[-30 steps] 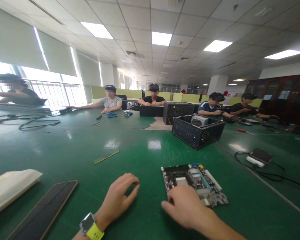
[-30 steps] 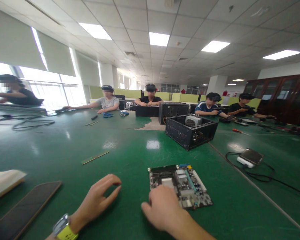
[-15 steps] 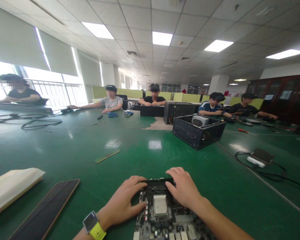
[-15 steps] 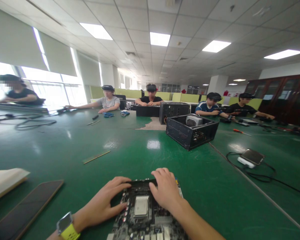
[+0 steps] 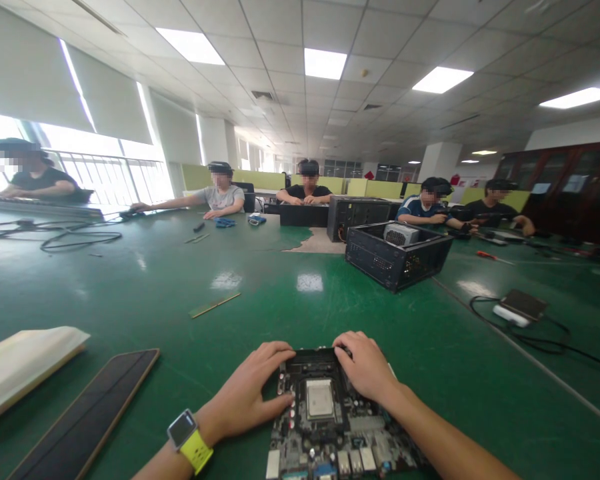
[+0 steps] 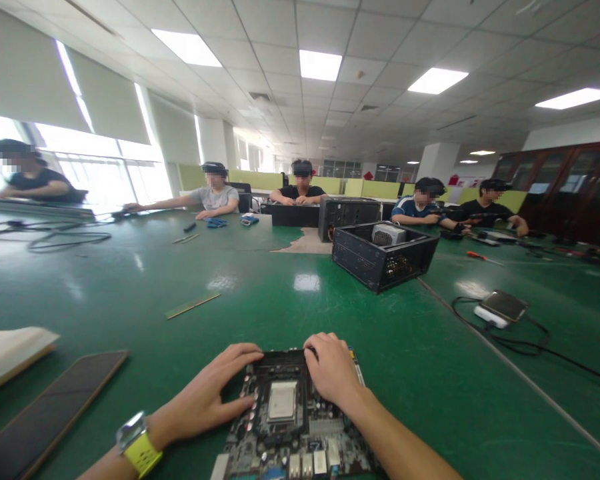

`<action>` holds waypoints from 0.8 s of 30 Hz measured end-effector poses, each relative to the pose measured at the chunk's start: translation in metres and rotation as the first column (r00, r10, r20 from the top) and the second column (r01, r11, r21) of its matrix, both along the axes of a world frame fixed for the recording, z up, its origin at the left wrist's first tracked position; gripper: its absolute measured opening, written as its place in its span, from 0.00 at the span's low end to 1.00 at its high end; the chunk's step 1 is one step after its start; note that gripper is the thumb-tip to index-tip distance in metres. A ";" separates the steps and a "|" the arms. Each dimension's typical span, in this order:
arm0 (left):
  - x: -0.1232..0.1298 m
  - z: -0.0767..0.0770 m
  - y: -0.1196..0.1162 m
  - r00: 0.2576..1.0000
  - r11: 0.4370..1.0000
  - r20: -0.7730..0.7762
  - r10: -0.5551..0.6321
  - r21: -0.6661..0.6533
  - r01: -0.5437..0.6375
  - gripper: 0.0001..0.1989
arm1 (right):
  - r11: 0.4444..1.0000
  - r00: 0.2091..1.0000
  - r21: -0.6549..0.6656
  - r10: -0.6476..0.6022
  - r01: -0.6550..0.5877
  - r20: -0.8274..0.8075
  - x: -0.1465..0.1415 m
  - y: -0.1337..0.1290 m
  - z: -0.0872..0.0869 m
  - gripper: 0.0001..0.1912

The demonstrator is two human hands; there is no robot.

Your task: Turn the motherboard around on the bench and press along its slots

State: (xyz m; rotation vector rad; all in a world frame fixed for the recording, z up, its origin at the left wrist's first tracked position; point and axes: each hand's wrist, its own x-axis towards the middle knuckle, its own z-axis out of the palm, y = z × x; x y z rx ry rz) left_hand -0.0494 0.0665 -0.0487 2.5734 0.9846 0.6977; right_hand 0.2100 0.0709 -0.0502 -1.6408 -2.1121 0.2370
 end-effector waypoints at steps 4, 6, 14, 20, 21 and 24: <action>0.000 0.001 0.000 1.000 1.000 0.001 0.010 -0.017 -0.010 0.25 | 1.000 1.000 -0.011 -0.024 0.025 0.009 -0.001 0.001 -0.001 0.11; -0.001 0.000 0.000 1.000 1.000 0.011 0.011 -0.024 -0.011 0.25 | 0.998 0.998 0.026 -0.057 0.056 0.028 -0.005 -0.005 0.006 0.11; -0.004 -0.006 0.004 0.996 0.998 0.066 0.054 -0.040 -0.052 0.19 | 0.903 0.938 0.265 0.304 -0.339 0.164 -0.072 -0.077 0.004 0.17; -0.005 -0.007 0.008 0.981 0.985 0.095 0.167 0.031 -0.170 0.16 | 0.710 0.934 0.610 0.225 -0.351 0.276 -0.108 -0.084 -0.056 0.03; -0.005 -0.007 0.008 0.980 0.983 0.096 0.176 0.036 -0.180 0.16 | 0.732 0.935 0.585 0.226 -0.348 0.274 -0.107 -0.084 -0.056 0.06; -0.007 -0.007 0.008 0.980 0.982 0.090 0.180 0.043 -0.184 0.16 | 0.828 0.918 0.422 0.252 -0.368 0.307 -0.097 -0.083 -0.037 0.12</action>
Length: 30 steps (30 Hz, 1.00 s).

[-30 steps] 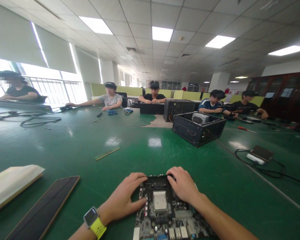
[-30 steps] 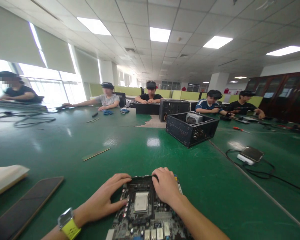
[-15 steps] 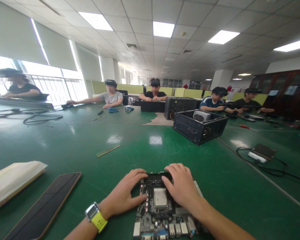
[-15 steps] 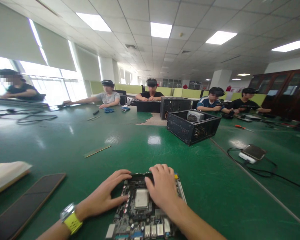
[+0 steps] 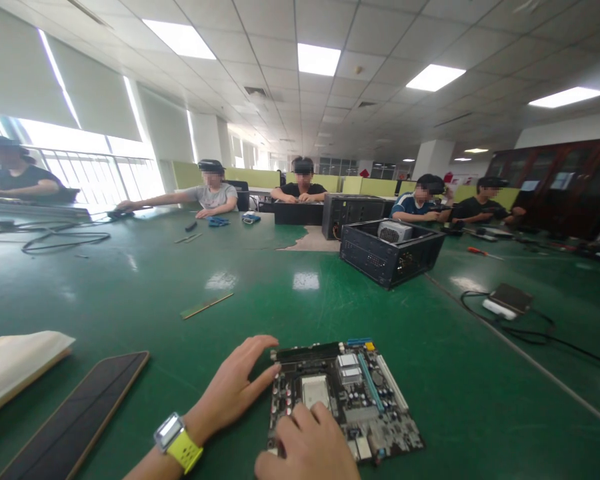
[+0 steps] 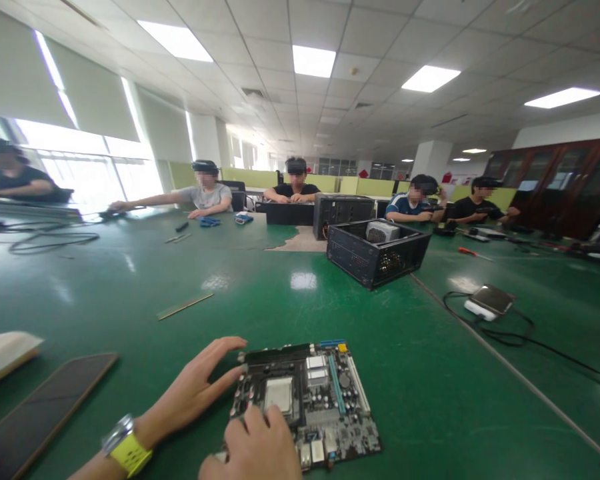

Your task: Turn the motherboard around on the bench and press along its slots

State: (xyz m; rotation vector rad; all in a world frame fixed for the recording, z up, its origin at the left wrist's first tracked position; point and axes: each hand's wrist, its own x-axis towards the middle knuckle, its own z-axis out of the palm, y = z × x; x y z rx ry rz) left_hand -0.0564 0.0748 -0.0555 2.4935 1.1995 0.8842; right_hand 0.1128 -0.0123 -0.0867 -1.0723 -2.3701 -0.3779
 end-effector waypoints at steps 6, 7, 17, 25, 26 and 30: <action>-0.002 0.001 0.000 0.999 1.000 -0.036 0.013 0.016 -0.013 0.16 | 0.918 0.957 -0.274 -0.271 0.288 0.101 0.047 0.023 0.047 0.08; -0.002 0.001 0.000 0.999 1.000 -0.043 0.018 0.013 -0.017 0.16 | 0.882 0.930 -0.294 -0.350 0.368 0.113 0.059 0.034 0.051 0.10; -0.001 0.000 0.002 0.996 1.000 -0.083 0.029 -0.006 -0.030 0.16 | 0.499 0.579 -0.311 -0.769 0.809 0.270 0.164 0.110 0.055 0.15; 0.002 0.002 -0.001 0.996 0.998 -0.086 0.007 0.056 -0.002 0.15 | 0.629 0.770 -0.449 -0.558 0.635 0.309 0.112 0.066 0.079 0.16; 0.003 0.003 -0.002 0.996 0.998 -0.089 -0.006 0.060 0.012 0.15 | 0.676 0.831 -0.485 -0.476 0.555 0.288 0.098 0.054 0.082 0.17; 0.005 0.006 -0.005 0.988 0.994 -0.123 -0.091 0.046 0.097 0.14 | 0.665 0.997 -0.746 -0.034 -0.033 -0.075 0.056 0.013 0.089 0.15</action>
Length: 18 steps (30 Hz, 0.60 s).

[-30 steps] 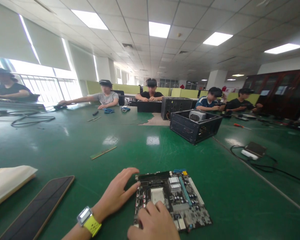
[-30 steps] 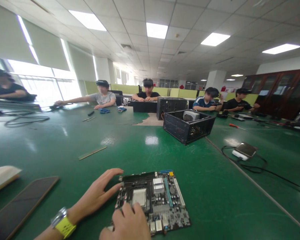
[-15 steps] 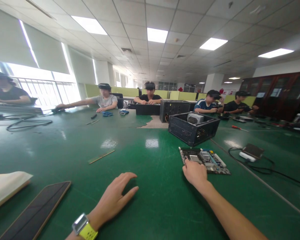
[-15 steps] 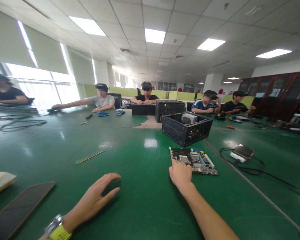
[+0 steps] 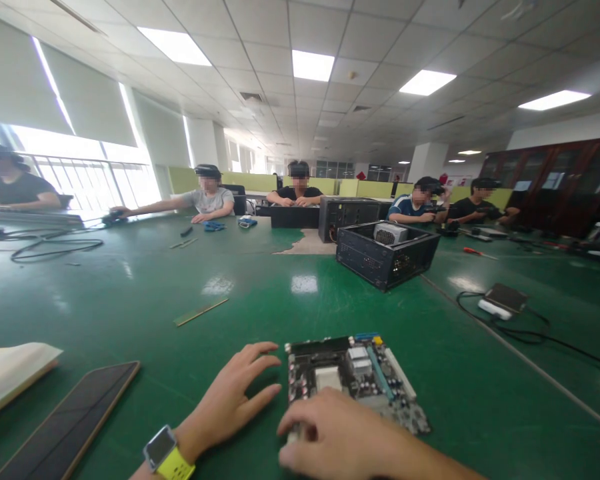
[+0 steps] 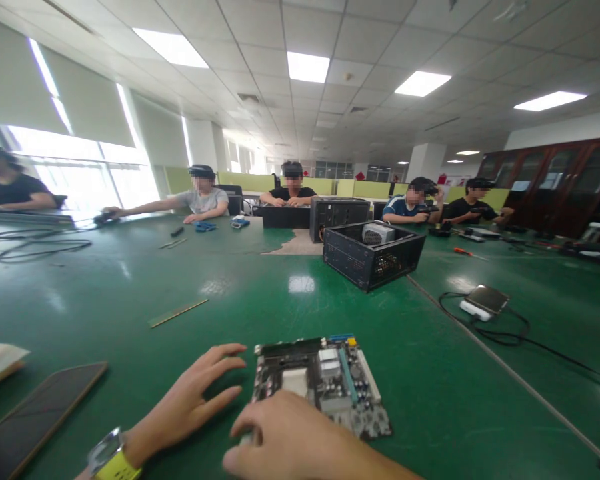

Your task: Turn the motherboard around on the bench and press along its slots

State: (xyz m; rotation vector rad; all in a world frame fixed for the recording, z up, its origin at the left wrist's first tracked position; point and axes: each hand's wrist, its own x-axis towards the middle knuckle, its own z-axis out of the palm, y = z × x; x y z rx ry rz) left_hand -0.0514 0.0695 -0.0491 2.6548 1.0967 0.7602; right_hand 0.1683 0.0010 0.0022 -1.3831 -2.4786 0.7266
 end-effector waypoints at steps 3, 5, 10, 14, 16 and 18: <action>0.002 0.002 -0.001 0.998 0.999 -0.034 -0.047 -0.025 0.046 0.14 | 0.998 0.992 0.041 -0.043 0.048 -0.120 -0.004 0.002 0.000 0.14; 0.003 0.003 -0.001 0.997 0.998 -0.048 -0.058 -0.039 0.057 0.15 | 0.958 0.976 0.192 -0.205 0.215 -0.070 0.006 0.017 -0.004 0.13; 0.004 0.004 0.000 0.997 0.996 -0.043 -0.063 -0.062 0.060 0.16 | 0.888 0.935 0.324 -0.353 0.325 0.029 0.034 0.057 -0.027 0.14; 0.002 0.003 0.000 0.998 0.996 -0.012 -0.064 -0.065 0.063 0.18 | 0.905 0.943 0.287 -0.333 0.314 0.015 0.038 0.064 -0.040 0.11; 0.002 0.002 -0.001 0.998 0.996 0.005 -0.065 -0.063 0.065 0.19 | 0.903 0.941 0.281 -0.339 0.324 0.005 0.038 0.064 -0.041 0.11; 0.001 0.002 -0.001 0.998 0.995 0.006 -0.065 -0.073 0.066 0.19 | 0.900 0.937 0.279 -0.350 0.335 0.008 0.037 0.064 -0.041 0.10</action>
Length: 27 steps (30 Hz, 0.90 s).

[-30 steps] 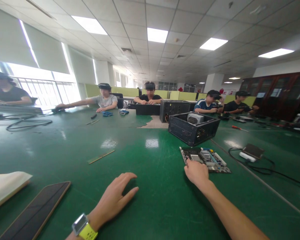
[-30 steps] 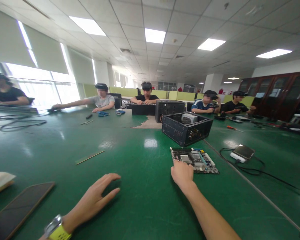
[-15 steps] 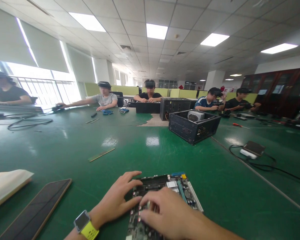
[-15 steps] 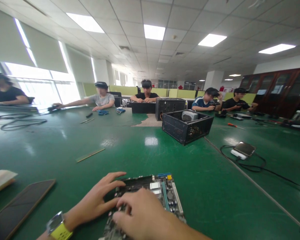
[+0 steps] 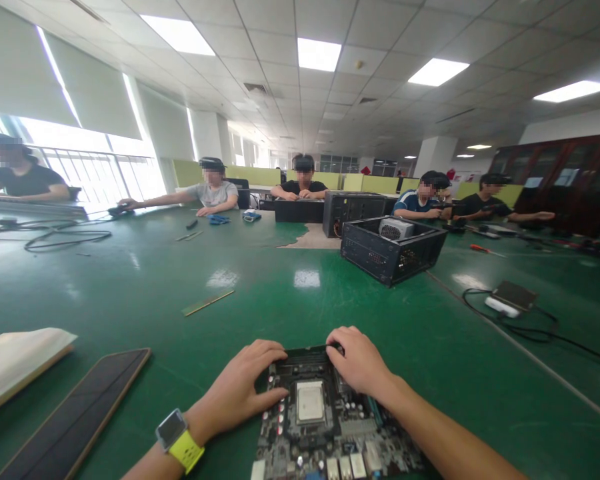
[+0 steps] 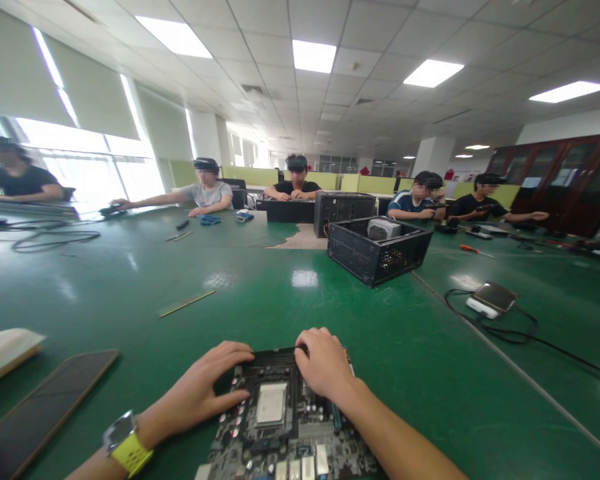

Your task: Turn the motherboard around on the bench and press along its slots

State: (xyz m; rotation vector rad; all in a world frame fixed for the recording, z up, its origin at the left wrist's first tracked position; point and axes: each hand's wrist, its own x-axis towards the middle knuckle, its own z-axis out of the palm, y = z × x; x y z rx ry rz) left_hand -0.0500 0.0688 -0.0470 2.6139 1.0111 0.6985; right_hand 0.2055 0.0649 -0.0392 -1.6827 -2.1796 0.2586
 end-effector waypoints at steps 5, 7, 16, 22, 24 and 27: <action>0.000 0.001 0.000 1.000 1.000 -0.004 0.008 -0.021 -0.008 0.19 | 1.000 1.000 -0.005 -0.007 0.007 0.018 0.001 0.000 -0.001 0.11; 0.000 0.001 0.000 1.000 1.000 0.005 0.009 -0.022 -0.008 0.19 | 1.000 1.000 -0.010 0.002 -0.001 0.016 0.000 0.000 -0.002 0.12; 0.000 -0.002 0.000 1.000 1.000 -0.002 0.022 -0.019 -0.022 0.18 | 1.000 0.999 0.011 0.026 -0.025 -0.029 0.000 0.001 -0.002 0.13; -0.001 -0.002 0.000 1.000 0.999 -0.002 0.024 -0.021 -0.024 0.18 | 1.000 1.000 -0.009 0.018 -0.018 -0.020 0.000 0.001 -0.004 0.14; -0.001 -0.002 0.000 1.000 0.999 -0.017 0.020 -0.026 -0.020 0.18 | 1.000 1.000 -0.020 0.004 -0.004 -0.005 -0.001 0.001 -0.005 0.15; -0.001 -0.001 0.000 0.999 1.000 -0.030 0.020 -0.020 -0.021 0.18 | 1.000 1.000 -0.017 -0.004 0.004 -0.003 -0.001 0.001 -0.005 0.15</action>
